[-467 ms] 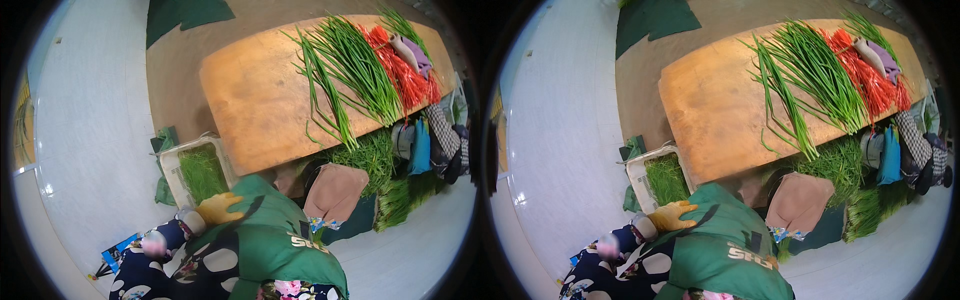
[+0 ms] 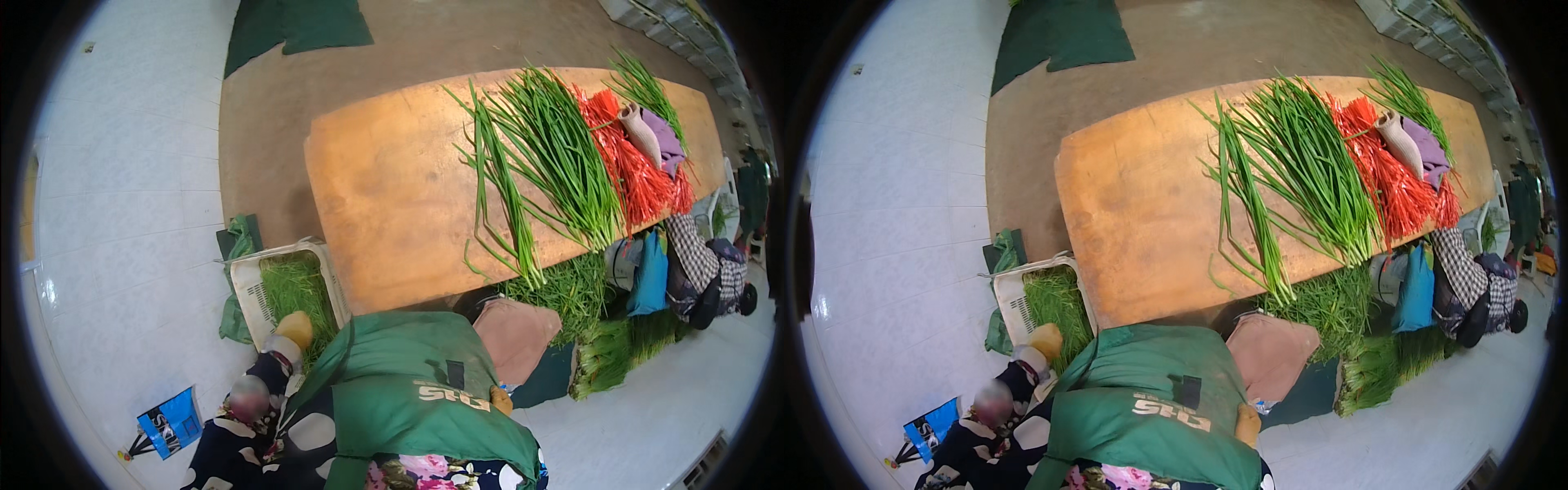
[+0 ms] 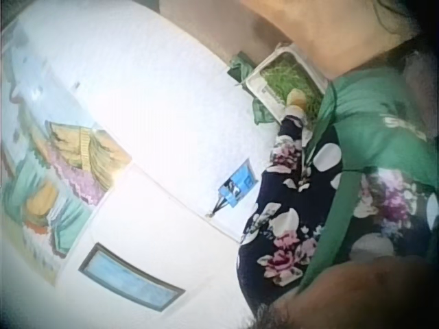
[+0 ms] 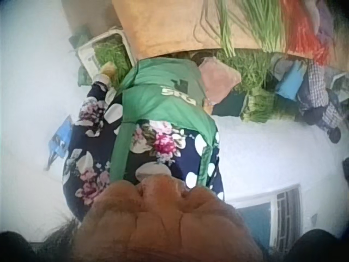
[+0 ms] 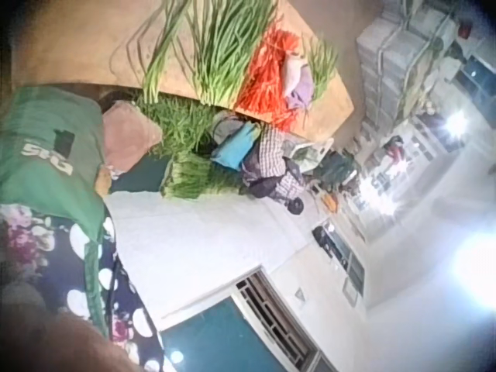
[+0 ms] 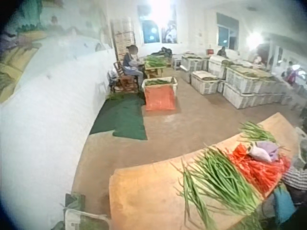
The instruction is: The person bunches green scallions together on a wooden table and ties them with a red plastic string.
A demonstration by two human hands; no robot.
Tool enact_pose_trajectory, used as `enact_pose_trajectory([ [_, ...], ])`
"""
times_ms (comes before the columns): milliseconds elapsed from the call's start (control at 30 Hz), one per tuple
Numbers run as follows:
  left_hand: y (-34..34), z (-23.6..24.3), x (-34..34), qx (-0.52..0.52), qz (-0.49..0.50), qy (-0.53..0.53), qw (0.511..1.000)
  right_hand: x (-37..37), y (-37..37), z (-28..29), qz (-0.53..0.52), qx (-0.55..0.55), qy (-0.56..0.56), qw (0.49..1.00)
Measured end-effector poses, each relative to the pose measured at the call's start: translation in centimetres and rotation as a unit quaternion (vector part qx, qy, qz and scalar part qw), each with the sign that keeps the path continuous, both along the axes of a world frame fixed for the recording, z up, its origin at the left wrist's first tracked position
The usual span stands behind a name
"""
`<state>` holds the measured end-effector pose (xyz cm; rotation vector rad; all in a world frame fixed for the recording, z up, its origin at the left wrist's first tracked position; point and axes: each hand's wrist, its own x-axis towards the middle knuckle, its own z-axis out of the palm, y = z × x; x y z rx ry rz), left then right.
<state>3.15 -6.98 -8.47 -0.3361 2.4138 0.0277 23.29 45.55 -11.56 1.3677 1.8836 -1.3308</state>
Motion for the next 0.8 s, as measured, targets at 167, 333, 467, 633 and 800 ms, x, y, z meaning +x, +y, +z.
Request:
enact_pose_trajectory([
  [167,2.9,4.0,-0.7,0.311,0.309,-0.029,0.898,-3.2,6.9,-5.3,0.220,0.043,0.023,0.974],
  [333,12.0,7.7,-2.4,0.379,0.018,-0.135,0.915,-6.5,9.0,-2.9,0.109,-0.064,-0.036,0.991],
  [467,14.8,6.6,-0.7,0.214,0.057,-0.177,0.959,-10.0,10.8,-1.5,0.179,-0.053,-0.026,0.982],
  [633,14.2,1.2,3.5,0.046,0.049,-0.128,0.990,-9.9,11.3,-3.6,0.139,-0.103,-0.066,0.983],
  [800,11.1,-1.2,9.0,0.016,0.057,-0.085,0.995,-8.2,13.7,-5.7,0.167,-0.093,-0.057,0.980],
])
